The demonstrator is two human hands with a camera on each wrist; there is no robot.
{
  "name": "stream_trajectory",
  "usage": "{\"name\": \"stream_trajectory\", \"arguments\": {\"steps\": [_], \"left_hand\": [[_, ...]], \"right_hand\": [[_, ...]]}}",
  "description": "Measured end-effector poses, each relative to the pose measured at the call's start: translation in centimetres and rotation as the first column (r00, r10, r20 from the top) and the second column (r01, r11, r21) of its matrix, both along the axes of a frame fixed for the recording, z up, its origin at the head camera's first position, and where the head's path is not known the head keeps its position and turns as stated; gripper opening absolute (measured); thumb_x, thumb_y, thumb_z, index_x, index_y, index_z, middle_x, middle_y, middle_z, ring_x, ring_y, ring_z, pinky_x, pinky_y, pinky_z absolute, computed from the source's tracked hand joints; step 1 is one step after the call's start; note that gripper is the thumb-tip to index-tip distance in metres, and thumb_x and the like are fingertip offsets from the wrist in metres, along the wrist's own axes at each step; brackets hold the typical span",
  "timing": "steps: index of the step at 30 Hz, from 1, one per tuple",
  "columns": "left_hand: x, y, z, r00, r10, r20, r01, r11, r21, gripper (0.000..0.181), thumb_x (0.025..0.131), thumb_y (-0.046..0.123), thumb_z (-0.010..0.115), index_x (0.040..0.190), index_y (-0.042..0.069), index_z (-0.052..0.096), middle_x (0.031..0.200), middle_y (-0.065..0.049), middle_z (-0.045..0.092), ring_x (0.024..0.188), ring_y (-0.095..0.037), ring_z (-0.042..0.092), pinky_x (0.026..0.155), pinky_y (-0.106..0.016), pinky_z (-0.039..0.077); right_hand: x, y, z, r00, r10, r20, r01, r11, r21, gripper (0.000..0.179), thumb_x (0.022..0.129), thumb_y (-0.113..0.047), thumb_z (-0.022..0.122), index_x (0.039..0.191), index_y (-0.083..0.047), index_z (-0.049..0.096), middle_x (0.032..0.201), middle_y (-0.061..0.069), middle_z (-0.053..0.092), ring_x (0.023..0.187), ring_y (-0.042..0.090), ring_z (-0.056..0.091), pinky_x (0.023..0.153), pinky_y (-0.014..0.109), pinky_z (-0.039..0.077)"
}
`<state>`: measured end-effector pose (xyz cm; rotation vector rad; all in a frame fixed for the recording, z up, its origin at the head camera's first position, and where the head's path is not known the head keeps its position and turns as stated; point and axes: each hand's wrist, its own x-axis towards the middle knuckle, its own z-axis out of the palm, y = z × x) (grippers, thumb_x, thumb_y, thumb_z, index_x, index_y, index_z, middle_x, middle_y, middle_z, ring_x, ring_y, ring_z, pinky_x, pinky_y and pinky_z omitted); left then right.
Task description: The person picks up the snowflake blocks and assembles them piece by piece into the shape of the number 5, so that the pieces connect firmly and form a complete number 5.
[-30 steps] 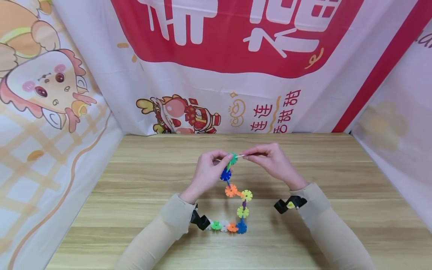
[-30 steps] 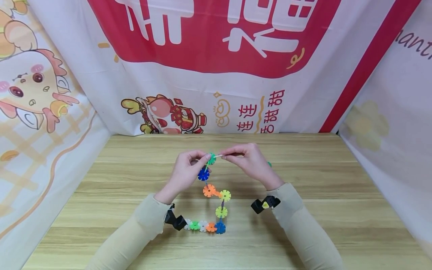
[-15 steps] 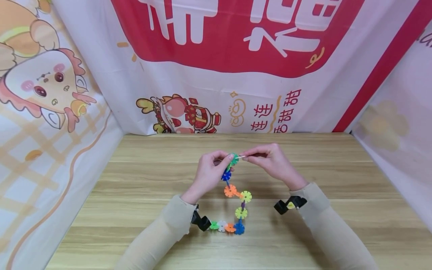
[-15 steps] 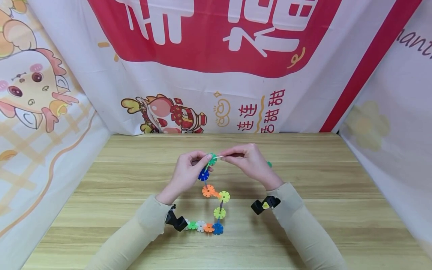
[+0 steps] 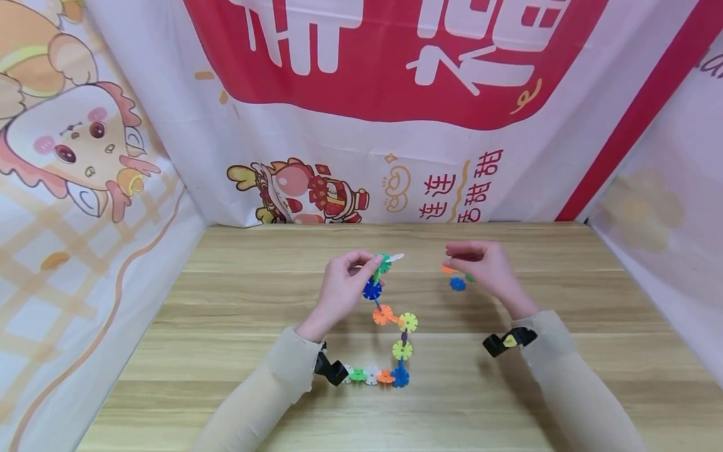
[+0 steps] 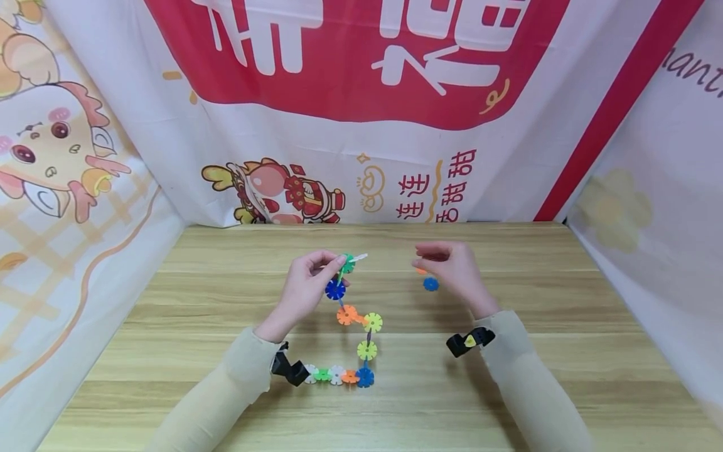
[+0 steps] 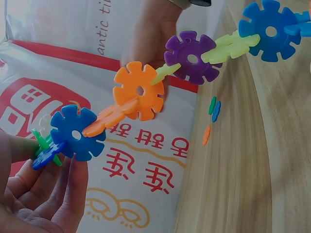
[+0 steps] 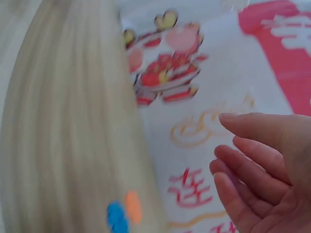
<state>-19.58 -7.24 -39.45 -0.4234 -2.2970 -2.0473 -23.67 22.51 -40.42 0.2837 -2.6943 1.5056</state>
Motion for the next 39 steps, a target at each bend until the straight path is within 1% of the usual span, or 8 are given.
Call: {"name": "stream_trajectory", "arguments": {"steps": [4,8,14,18,24,28,33,39], "left_hand": [[-0.1,-0.2,0.0,1.0,0.009,0.005,-0.009,1.0,-0.001,0.023,0.101,0.031,0.066,0.102,0.008,0.071,0.09,-0.007,0.072,0.076,-0.027,0.073,0.065,-0.035,0.061],[-0.1,-0.2,0.2,1.0,-0.003,0.006,0.003,1.0,0.005,0.024,0.102,0.031,0.066,0.102,0.007,0.07,0.09,-0.008,0.072,0.077,-0.031,0.073,0.066,-0.036,0.061],[0.0,-0.1,0.2,1.0,-0.01,0.008,0.01,1.0,0.004,0.023,0.102,0.029,0.066,0.102,0.007,0.071,0.092,-0.009,0.072,0.077,-0.03,0.073,0.066,-0.036,0.061],[0.0,-0.1,0.2,1.0,-0.011,0.018,0.011,1.0,0.001,0.023,0.102,0.03,0.066,0.103,0.008,0.071,0.093,-0.01,0.072,0.081,-0.036,0.072,0.068,-0.035,0.061],[-0.1,0.0,0.2,1.0,-0.016,0.019,0.016,1.0,-0.001,0.024,0.102,0.032,0.066,0.103,0.008,0.071,0.094,-0.01,0.072,0.083,-0.04,0.072,0.068,-0.036,0.061],[0.0,0.0,0.3,1.0,-0.015,0.018,0.015,1.0,-0.002,0.024,0.102,0.031,0.066,0.103,0.008,0.071,0.094,-0.009,0.072,0.083,-0.04,0.072,0.069,-0.036,0.061],[0.0,0.0,0.3,1.0,-0.012,0.016,0.012,1.0,-0.013,0.022,0.102,0.03,0.066,0.102,0.009,0.071,0.093,-0.007,0.071,0.079,-0.033,0.073,0.068,-0.036,0.061],[0.0,0.0,0.3,1.0,-0.013,0.016,0.013,1.0,-0.019,0.022,0.102,0.03,0.065,0.102,0.008,0.071,0.094,-0.01,0.072,0.075,-0.024,0.073,0.068,-0.036,0.061]], "right_hand": [[-0.6,1.1,-1.5,0.995,-0.056,0.079,0.05,0.996,0.072,0.046,0.091,-0.033,0.08,0.127,-0.006,0.07,0.121,0.012,0.071,0.108,0.027,0.065,0.09,0.04,0.055],[-1.6,1.8,-3.5,0.987,-0.076,0.144,0.067,0.995,0.07,0.047,0.092,-0.028,0.079,0.13,-0.002,0.067,0.124,0.015,0.068,0.112,0.03,0.062,0.096,0.046,0.052],[-3.0,2.2,-5.3,0.982,-0.107,0.155,0.079,0.982,0.172,0.046,0.091,-0.026,0.08,0.127,-0.001,0.068,0.122,0.017,0.069,0.11,0.032,0.063,0.096,0.047,0.052],[-3.5,2.1,-5.7,0.983,-0.108,0.15,0.074,0.975,0.211,0.04,0.091,-0.026,0.08,0.12,0.0,0.071,0.115,0.017,0.071,0.106,0.031,0.064,0.093,0.047,0.053],[-3.7,2.0,-5.7,0.978,-0.103,0.182,0.069,0.98,0.187,0.034,0.09,-0.027,0.08,0.113,-0.002,0.074,0.11,0.014,0.071,0.101,0.03,0.062,0.09,0.045,0.053],[-4.0,2.0,-5.8,0.97,-0.118,0.214,0.081,0.981,0.177,0.037,0.09,-0.031,0.081,0.113,-0.003,0.073,0.111,0.014,0.069,0.1,0.03,0.061,0.088,0.044,0.052],[-4.4,1.7,-5.8,0.968,-0.134,0.214,0.09,0.974,0.207,0.042,0.088,-0.034,0.082,0.114,-0.003,0.071,0.111,0.014,0.069,0.096,0.028,0.063,0.081,0.039,0.054],[-4.8,1.0,-5.7,0.972,-0.11,0.207,0.077,0.984,0.16,0.033,0.088,-0.026,0.083,0.11,-0.004,0.069,0.104,0.013,0.068,0.09,0.027,0.062,0.076,0.037,0.053]]}}
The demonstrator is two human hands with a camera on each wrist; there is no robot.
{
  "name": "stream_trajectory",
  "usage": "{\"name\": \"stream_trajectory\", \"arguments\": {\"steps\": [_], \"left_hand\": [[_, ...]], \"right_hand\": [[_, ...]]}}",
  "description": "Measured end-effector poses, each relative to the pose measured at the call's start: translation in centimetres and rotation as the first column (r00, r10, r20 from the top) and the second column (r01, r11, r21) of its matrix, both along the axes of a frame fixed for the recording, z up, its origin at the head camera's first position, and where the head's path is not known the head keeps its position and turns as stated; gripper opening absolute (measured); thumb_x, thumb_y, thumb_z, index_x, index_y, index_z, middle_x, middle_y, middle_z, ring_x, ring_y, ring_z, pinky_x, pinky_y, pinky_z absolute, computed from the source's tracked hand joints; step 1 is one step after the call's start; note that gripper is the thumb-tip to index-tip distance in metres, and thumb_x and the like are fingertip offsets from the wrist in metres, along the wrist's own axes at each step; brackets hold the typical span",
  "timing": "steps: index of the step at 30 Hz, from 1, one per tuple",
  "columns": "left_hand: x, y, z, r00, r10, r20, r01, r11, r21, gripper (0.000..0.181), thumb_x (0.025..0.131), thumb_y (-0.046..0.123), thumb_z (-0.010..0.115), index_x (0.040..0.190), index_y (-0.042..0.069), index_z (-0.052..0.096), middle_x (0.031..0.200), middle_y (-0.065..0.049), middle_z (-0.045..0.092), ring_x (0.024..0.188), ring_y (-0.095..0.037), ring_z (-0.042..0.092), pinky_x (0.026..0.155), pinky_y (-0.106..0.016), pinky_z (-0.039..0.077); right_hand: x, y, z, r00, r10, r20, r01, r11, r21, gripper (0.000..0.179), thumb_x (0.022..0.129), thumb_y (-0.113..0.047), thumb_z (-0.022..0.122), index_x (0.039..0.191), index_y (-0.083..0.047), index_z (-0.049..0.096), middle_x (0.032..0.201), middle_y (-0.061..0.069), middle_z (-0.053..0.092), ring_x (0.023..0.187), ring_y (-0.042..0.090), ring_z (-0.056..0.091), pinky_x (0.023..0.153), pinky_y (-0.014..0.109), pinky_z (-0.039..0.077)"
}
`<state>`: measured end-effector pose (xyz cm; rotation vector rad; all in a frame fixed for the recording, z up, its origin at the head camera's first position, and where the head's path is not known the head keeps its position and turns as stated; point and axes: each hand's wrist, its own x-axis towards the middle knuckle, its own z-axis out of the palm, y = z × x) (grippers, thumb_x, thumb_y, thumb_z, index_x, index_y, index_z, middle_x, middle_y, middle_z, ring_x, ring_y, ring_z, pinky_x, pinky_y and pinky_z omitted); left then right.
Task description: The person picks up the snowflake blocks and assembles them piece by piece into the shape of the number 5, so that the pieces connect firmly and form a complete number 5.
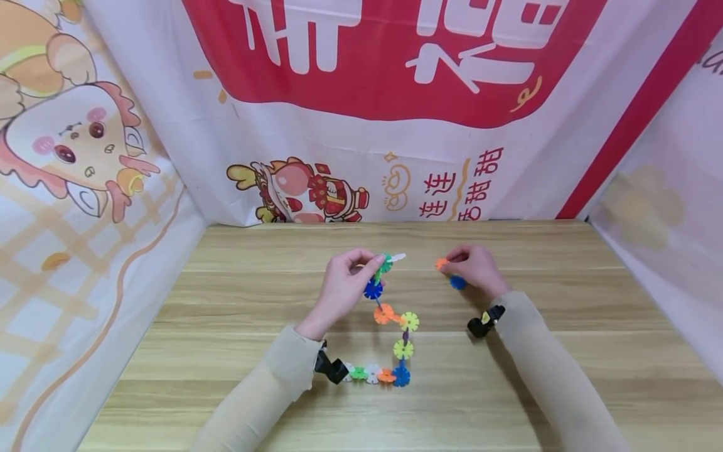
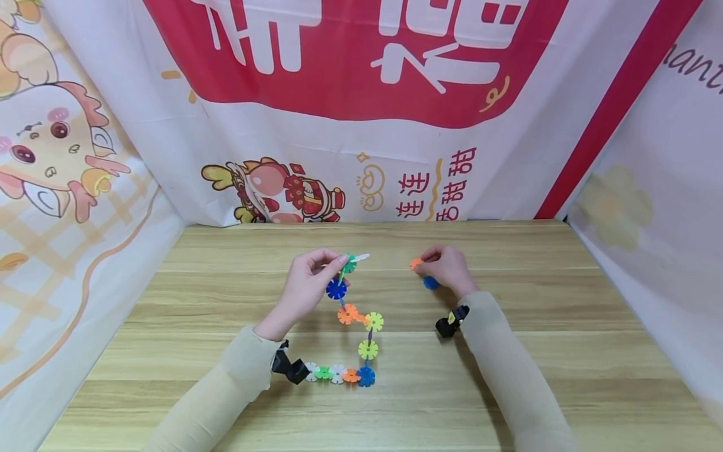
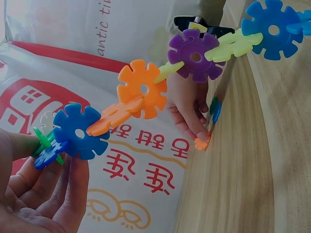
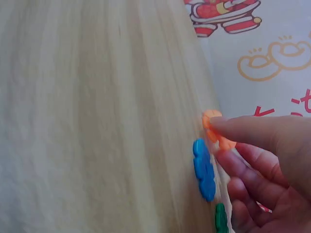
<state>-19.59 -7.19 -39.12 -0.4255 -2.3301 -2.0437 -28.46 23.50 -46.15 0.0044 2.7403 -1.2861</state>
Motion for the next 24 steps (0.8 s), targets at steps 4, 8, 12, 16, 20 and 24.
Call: {"name": "stream_trajectory", "arguments": {"steps": [4,8,12,16,20,24], "left_hand": [[-0.1,0.0,-0.1,1.0,0.0,0.001,0.0,1.0,0.001,0.022,0.102,0.03,0.065,0.102,0.008,0.071,0.093,-0.011,0.072,0.076,-0.025,0.073,0.068,-0.036,0.061],[-0.1,-0.1,-0.1,1.0,-0.006,-0.002,0.006,1.0,0.004,0.022,0.102,0.029,0.065,0.102,0.009,0.071,0.092,-0.008,0.072,0.078,-0.03,0.073,0.068,-0.036,0.061],[-0.2,-0.1,-0.2,1.0,-0.008,-0.011,0.008,1.0,-0.001,0.021,0.103,0.029,0.065,0.102,0.009,0.071,0.093,-0.009,0.072,0.079,-0.033,0.073,0.068,-0.036,0.061],[-0.2,-0.1,-0.2,1.0,-0.007,-0.014,0.007,1.0,-0.006,0.022,0.103,0.029,0.065,0.102,0.008,0.071,0.094,-0.013,0.072,0.078,-0.031,0.073,0.068,-0.037,0.061],[-0.1,0.0,-0.2,1.0,-0.005,-0.009,0.005,1.0,-0.005,0.022,0.103,0.029,0.065,0.102,0.008,0.07,0.093,-0.012,0.072,0.077,-0.029,0.073,0.068,-0.037,0.061],[-0.1,0.0,-0.2,1.0,-0.007,-0.011,0.007,1.0,-0.002,0.021,0.103,0.028,0.065,0.102,0.007,0.07,0.093,-0.012,0.071,0.077,-0.03,0.072,0.067,-0.036,0.061]], "right_hand": [[0.1,-0.5,0.1,1.0,-0.002,0.0,0.002,0.999,-0.037,0.028,0.09,-0.024,0.081,0.108,-0.006,0.069,0.102,0.012,0.069,0.09,0.027,0.063,0.076,0.036,0.053],[0.6,-0.9,0.7,0.999,0.017,-0.035,-0.019,0.997,-0.073,0.028,0.093,-0.027,0.078,0.113,-0.008,0.072,0.106,0.01,0.072,0.096,0.025,0.065,0.082,0.037,0.053],[1.6,-1.7,2.1,0.995,0.035,-0.097,-0.048,0.99,-0.132,0.03,0.095,-0.031,0.076,0.116,-0.009,0.074,0.107,0.008,0.074,0.099,0.024,0.066,0.085,0.04,0.055],[2.7,-2.6,3.9,0.991,0.027,-0.134,-0.054,0.978,-0.203,0.032,0.094,-0.032,0.077,0.115,-0.009,0.074,0.105,0.007,0.074,0.097,0.024,0.068,0.088,0.048,0.055],[3.9,-3.4,5.4,0.989,0.019,-0.145,-0.058,0.961,-0.27,0.034,0.094,-0.032,0.077,0.116,-0.007,0.074,0.105,0.008,0.075,0.097,0.024,0.07,0.086,0.04,0.058],[5.1,-4.3,6.6,0.984,0.025,-0.177,-0.084,0.939,-0.334,0.033,0.093,-0.03,0.079,0.114,-0.005,0.074,0.102,0.008,0.076,0.094,0.026,0.071,0.079,0.03,0.058]]}}
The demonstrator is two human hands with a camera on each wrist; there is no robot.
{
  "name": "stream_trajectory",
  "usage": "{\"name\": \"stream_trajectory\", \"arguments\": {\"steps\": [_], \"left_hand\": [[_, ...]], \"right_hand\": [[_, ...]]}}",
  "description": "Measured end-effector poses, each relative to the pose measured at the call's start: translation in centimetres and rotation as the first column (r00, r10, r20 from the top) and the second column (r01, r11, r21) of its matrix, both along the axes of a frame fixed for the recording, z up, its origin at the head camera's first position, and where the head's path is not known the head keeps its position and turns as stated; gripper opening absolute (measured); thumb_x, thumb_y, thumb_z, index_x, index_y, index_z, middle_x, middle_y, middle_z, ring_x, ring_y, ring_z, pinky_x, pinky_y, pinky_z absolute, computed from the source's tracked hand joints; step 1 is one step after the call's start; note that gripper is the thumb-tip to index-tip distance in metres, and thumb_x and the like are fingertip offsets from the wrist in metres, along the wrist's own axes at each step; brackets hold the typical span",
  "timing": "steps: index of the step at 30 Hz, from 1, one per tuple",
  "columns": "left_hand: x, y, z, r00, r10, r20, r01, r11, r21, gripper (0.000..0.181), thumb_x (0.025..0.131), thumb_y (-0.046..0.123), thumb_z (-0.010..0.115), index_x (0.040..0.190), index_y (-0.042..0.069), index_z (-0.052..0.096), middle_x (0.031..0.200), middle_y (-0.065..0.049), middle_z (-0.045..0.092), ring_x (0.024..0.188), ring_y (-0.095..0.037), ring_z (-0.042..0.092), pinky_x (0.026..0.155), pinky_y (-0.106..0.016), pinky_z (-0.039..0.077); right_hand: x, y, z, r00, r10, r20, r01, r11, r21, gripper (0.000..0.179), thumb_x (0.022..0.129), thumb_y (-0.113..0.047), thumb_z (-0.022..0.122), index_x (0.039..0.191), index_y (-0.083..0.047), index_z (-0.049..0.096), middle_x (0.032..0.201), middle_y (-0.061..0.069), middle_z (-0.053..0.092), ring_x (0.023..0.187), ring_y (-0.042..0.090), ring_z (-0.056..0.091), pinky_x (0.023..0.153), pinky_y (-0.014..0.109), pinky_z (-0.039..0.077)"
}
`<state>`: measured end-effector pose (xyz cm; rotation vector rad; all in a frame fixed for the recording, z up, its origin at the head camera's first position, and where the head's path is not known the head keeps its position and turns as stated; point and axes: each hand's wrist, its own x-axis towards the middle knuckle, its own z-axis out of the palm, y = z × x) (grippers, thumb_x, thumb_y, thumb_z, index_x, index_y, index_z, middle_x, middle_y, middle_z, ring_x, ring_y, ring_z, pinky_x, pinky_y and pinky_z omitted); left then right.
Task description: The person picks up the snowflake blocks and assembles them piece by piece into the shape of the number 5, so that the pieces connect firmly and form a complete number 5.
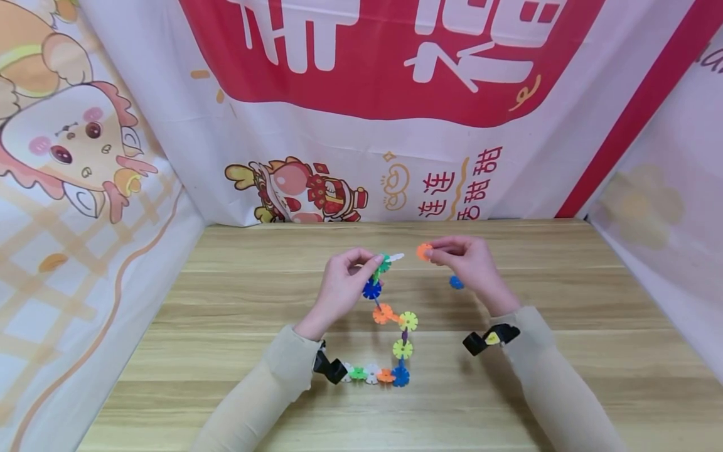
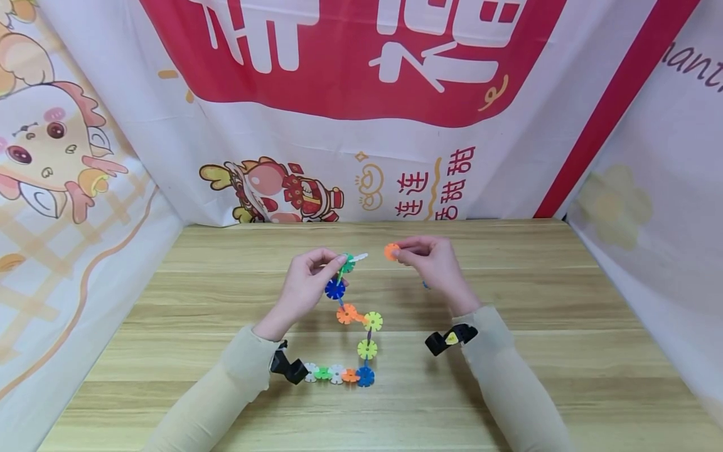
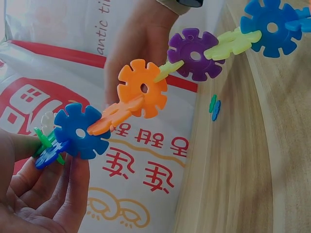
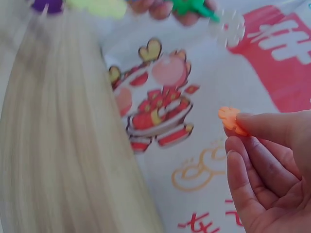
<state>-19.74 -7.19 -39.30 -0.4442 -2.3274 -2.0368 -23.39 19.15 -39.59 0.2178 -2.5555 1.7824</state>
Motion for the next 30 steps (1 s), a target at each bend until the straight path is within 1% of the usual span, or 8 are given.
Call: {"name": "stream_trajectory", "arguments": {"steps": [4,7,11,16,19,22,27,30], "left_hand": [[0.0,0.0,0.0,1.0,-0.001,-0.004,0.001,1.0,-0.002,0.022,0.102,0.028,0.065,0.102,0.007,0.071,0.094,-0.01,0.071,0.078,-0.03,0.072,0.069,-0.036,0.061],[0.0,0.0,0.0,1.0,0.001,-0.006,-0.001,1.0,-0.005,0.022,0.102,0.028,0.065,0.102,0.007,0.071,0.094,-0.009,0.071,0.077,-0.028,0.072,0.069,-0.036,0.061],[0.0,0.0,0.0,1.0,0.0,-0.003,0.0,1.0,-0.006,0.021,0.102,0.028,0.065,0.102,0.007,0.071,0.094,-0.008,0.071,0.076,-0.026,0.072,0.069,-0.036,0.061],[0.0,0.0,0.0,1.0,-0.003,0.004,0.003,1.0,-0.016,0.021,0.103,0.028,0.065,0.101,0.009,0.07,0.094,-0.008,0.071,0.076,-0.025,0.073,0.07,-0.037,0.061],[0.1,0.0,0.0,1.0,-0.008,0.006,0.008,1.0,-0.012,0.021,0.103,0.029,0.065,0.101,0.009,0.07,0.096,-0.012,0.072,0.077,-0.028,0.073,0.07,-0.037,0.061],[0.1,0.1,0.0,1.0,-0.011,0.006,0.011,1.0,-0.004,0.022,0.103,0.029,0.065,0.1,0.008,0.07,0.094,-0.013,0.072,0.077,-0.031,0.073,0.069,-0.037,0.061],[0.1,0.4,-0.4,1.0,0.022,-0.005,-0.022,1.0,0.012,0.023,0.101,0.029,0.067,0.099,0.007,0.071,0.087,-0.007,0.073,0.077,-0.034,0.072,0.066,-0.036,0.061],[0.2,0.6,-0.6,0.999,0.044,-0.019,-0.044,0.999,0.022,0.022,0.1,0.029,0.068,0.099,0.007,0.072,0.085,-0.006,0.073,0.077,-0.035,0.072,0.065,-0.035,0.061]], "right_hand": [[0.8,-0.8,0.8,0.998,0.037,-0.04,-0.041,0.996,-0.078,0.032,0.092,-0.027,0.08,0.113,-0.004,0.075,0.102,0.008,0.076,0.091,0.024,0.071,0.079,0.032,0.059],[1.2,-1.4,1.3,0.996,0.064,-0.063,-0.071,0.991,-0.112,0.032,0.093,-0.028,0.079,0.114,-0.004,0.075,0.103,0.009,0.076,0.092,0.024,0.07,0.082,0.035,0.059],[1.5,-1.9,1.7,0.995,0.079,-0.062,-0.086,0.99,-0.11,0.031,0.094,-0.029,0.077,0.115,-0.007,0.075,0.107,0.006,0.075,0.097,0.024,0.069,0.085,0.037,0.058],[1.6,-2.2,1.8,0.995,0.081,-0.063,-0.087,0.992,-0.093,0.03,0.095,-0.03,0.076,0.117,-0.009,0.076,0.11,0.004,0.075,0.1,0.024,0.068,0.085,0.033,0.057],[1.7,-2.4,1.9,0.994,0.088,-0.068,-0.094,0.991,-0.094,0.031,0.094,-0.031,0.077,0.116,-0.01,0.076,0.11,0.004,0.075,0.1,0.024,0.068,0.087,0.037,0.057],[1.8,-2.6,2.0,0.993,0.098,-0.071,-0.104,0.99,-0.093,0.03,0.094,-0.031,0.077,0.116,-0.01,0.076,0.109,0.004,0.075,0.099,0.025,0.068,0.087,0.04,0.057],[1.9,-3.1,1.9,0.994,0.091,-0.059,-0.097,0.989,-0.11,0.027,0.094,-0.026,0.077,0.115,-0.008,0.076,0.107,0.005,0.075,0.096,0.024,0.069,0.084,0.035,0.058],[1.9,-3.5,1.6,0.996,0.076,-0.048,-0.082,0.985,-0.153,0.027,0.095,-0.021,0.076,0.115,-0.004,0.075,0.105,0.007,0.075,0.092,0.023,0.069,0.082,0.034,0.059]]}}
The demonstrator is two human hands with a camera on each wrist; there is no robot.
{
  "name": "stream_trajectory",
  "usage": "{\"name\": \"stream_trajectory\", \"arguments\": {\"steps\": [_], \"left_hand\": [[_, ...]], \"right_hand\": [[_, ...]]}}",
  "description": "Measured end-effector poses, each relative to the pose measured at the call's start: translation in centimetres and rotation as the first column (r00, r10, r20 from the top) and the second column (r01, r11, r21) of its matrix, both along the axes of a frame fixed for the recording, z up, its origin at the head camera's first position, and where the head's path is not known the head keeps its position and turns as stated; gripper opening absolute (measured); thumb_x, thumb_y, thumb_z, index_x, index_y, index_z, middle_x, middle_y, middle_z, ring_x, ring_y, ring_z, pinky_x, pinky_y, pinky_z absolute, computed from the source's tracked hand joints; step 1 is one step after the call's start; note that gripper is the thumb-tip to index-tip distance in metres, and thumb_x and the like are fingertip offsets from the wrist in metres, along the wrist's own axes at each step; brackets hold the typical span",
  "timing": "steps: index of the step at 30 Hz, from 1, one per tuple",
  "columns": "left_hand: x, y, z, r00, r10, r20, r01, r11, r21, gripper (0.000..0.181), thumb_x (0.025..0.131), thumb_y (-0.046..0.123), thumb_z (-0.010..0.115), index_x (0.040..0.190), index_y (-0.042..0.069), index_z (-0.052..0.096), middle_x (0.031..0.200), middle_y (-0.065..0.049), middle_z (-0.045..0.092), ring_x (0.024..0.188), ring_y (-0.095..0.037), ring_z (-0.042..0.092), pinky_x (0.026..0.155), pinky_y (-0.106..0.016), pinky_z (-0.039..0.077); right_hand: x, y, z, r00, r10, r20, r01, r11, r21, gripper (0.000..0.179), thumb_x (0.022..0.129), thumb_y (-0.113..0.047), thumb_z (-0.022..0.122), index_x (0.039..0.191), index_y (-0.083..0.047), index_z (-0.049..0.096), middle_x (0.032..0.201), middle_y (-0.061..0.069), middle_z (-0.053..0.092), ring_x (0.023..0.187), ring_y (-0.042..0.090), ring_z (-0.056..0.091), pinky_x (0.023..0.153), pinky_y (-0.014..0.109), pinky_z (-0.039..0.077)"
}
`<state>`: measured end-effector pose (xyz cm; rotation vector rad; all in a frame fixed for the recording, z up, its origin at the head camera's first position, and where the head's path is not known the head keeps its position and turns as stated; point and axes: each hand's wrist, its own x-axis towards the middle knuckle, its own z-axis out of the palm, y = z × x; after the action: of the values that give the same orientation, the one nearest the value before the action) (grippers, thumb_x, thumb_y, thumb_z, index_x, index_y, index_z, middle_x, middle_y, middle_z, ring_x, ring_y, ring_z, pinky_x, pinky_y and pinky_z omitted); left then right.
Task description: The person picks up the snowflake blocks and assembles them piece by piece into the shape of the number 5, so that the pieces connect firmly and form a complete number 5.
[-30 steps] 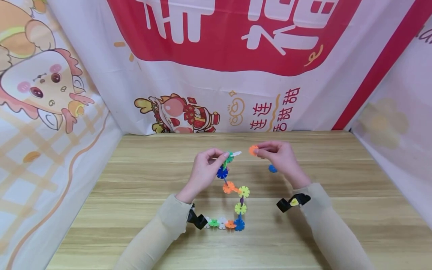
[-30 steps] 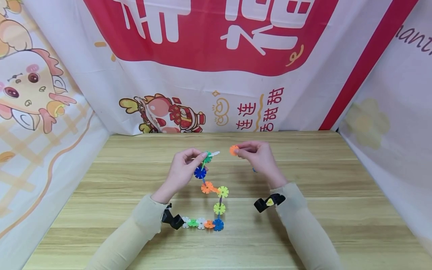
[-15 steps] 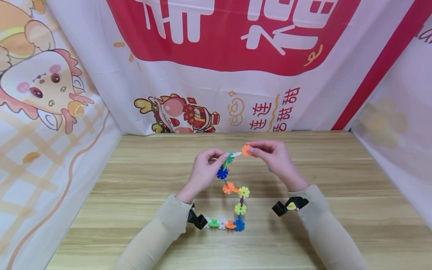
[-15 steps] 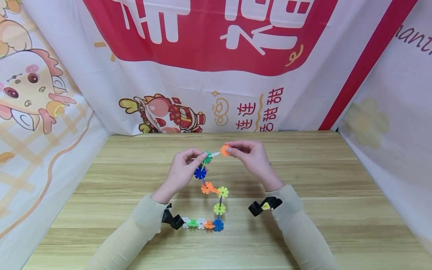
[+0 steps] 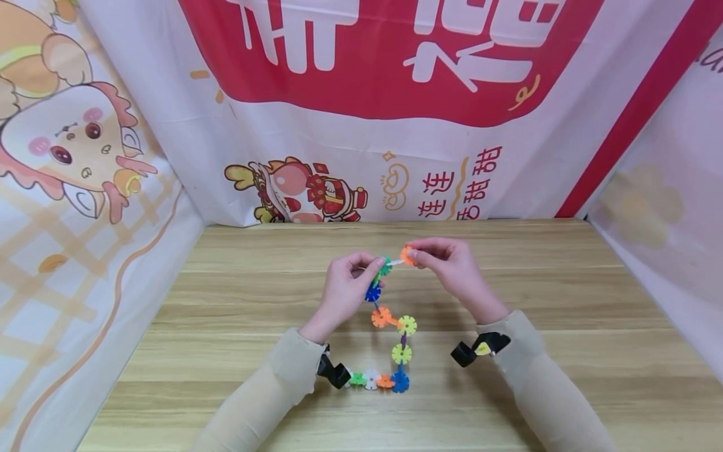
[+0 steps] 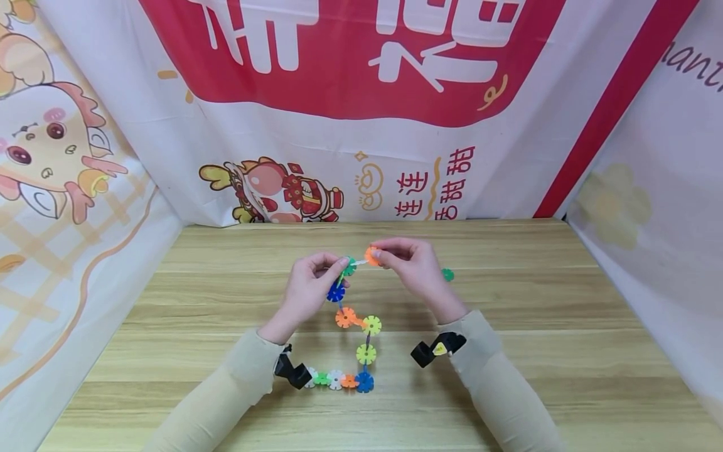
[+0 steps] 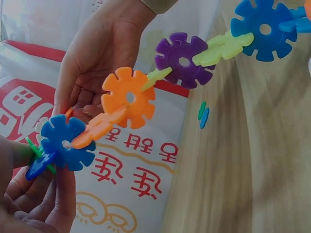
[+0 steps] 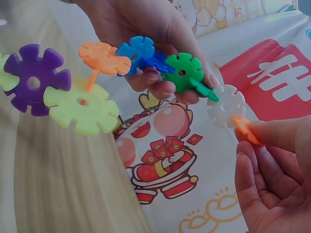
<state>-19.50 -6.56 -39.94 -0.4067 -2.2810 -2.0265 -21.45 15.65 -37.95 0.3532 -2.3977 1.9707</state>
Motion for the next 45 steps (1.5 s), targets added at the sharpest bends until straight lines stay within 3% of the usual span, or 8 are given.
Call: {"name": "stream_trajectory", "arguments": {"steps": [8,16,20,25,31,33,37,45], "left_hand": [[-0.1,0.2,-0.4,0.998,0.062,-0.022,-0.061,0.997,0.054,0.022,0.1,0.028,0.068,0.099,0.006,0.072,0.086,-0.009,0.072,0.077,-0.038,0.07,0.061,-0.033,0.06],[-0.2,0.3,-0.5,0.998,0.066,-0.019,-0.065,0.996,0.066,0.023,0.1,0.028,0.069,0.098,0.005,0.071,0.086,-0.011,0.072,0.08,-0.046,0.068,0.061,-0.033,0.06],[-0.2,0.3,-0.5,0.997,0.075,-0.021,-0.074,0.996,0.053,0.022,0.099,0.028,0.069,0.098,0.006,0.072,0.084,-0.009,0.073,0.077,-0.041,0.07,0.061,-0.033,0.06],[-0.3,0.2,-0.3,0.999,0.047,-0.002,-0.047,0.999,0.017,0.024,0.099,0.032,0.07,0.1,0.008,0.072,0.084,-0.006,0.073,0.076,-0.033,0.071,0.063,-0.036,0.06],[-0.3,-0.1,-0.2,0.999,0.043,0.025,-0.041,0.997,-0.063,0.025,0.097,0.036,0.072,0.1,0.011,0.077,0.087,-0.003,0.073,0.08,-0.028,0.069,0.07,-0.036,0.059],[-0.2,-0.2,-0.3,0.999,0.022,0.038,-0.019,0.997,-0.081,0.025,0.097,0.034,0.073,0.102,0.011,0.078,0.09,-0.003,0.073,0.082,-0.024,0.069,0.076,-0.04,0.06],[-0.1,-0.4,-0.5,0.996,-0.043,0.08,0.051,0.994,-0.094,0.025,0.098,0.032,0.072,0.106,0.009,0.077,0.095,-0.004,0.074,0.089,-0.029,0.071,0.082,-0.045,0.059],[-0.8,-0.4,0.1,1.0,-0.027,0.006,0.027,0.99,-0.137,0.034,0.099,0.036,0.07,0.122,0.01,0.07,0.11,0.0,0.071,0.091,-0.019,0.07,0.08,-0.035,0.059]], "right_hand": [[0.1,-1.0,-0.9,0.999,-0.046,0.027,0.049,0.99,-0.133,0.031,0.093,-0.024,0.078,0.117,-0.004,0.075,0.108,0.009,0.074,0.09,0.026,0.068,0.082,0.034,0.058],[0.0,-1.4,-1.3,0.996,-0.036,0.087,0.054,0.977,-0.206,0.032,0.095,-0.022,0.076,0.12,-0.004,0.073,0.11,0.011,0.073,0.089,0.024,0.069,0.084,0.035,0.058],[-0.1,-1.4,-1.5,0.994,-0.029,0.107,0.053,0.972,-0.227,0.032,0.094,-0.023,0.077,0.12,-0.003,0.073,0.11,0.012,0.072,0.085,0.02,0.07,0.086,0.038,0.058],[-0.2,-0.6,-1.8,0.994,0.003,0.106,0.019,0.979,-0.204,0.036,0.094,-0.03,0.077,0.123,-0.008,0.073,0.115,0.012,0.071,0.092,0.022,0.07,0.089,0.038,0.057],[-0.6,0.6,-1.7,0.996,0.041,0.078,-0.027,0.983,-0.181,0.041,0.097,-0.024,0.073,0.131,-0.002,0.066,0.117,0.012,0.07,0.1,0.025,0.069,0.091,0.037,0.056],[-0.8,0.9,-1.8,0.997,0.039,0.062,-0.027,0.982,-0.186,0.038,0.098,-0.02,0.073,0.129,0.0,0.067,0.118,0.012,0.07,0.101,0.023,0.07,0.091,0.037,0.056],[-1.2,1.2,-1.7,0.998,0.033,0.055,-0.022,0.98,-0.2,0.035,0.097,-0.016,0.073,0.127,0.001,0.068,0.12,0.012,0.07,0.101,0.021,0.07,0.092,0.037,0.055],[-1.1,-0.1,-1.8,0.998,0.057,0.03,-0.05,0.981,-0.19,0.035,0.098,-0.013,0.071,0.129,0.003,0.066,0.116,0.013,0.071,0.1,0.022,0.071,0.091,0.037,0.056]]}}
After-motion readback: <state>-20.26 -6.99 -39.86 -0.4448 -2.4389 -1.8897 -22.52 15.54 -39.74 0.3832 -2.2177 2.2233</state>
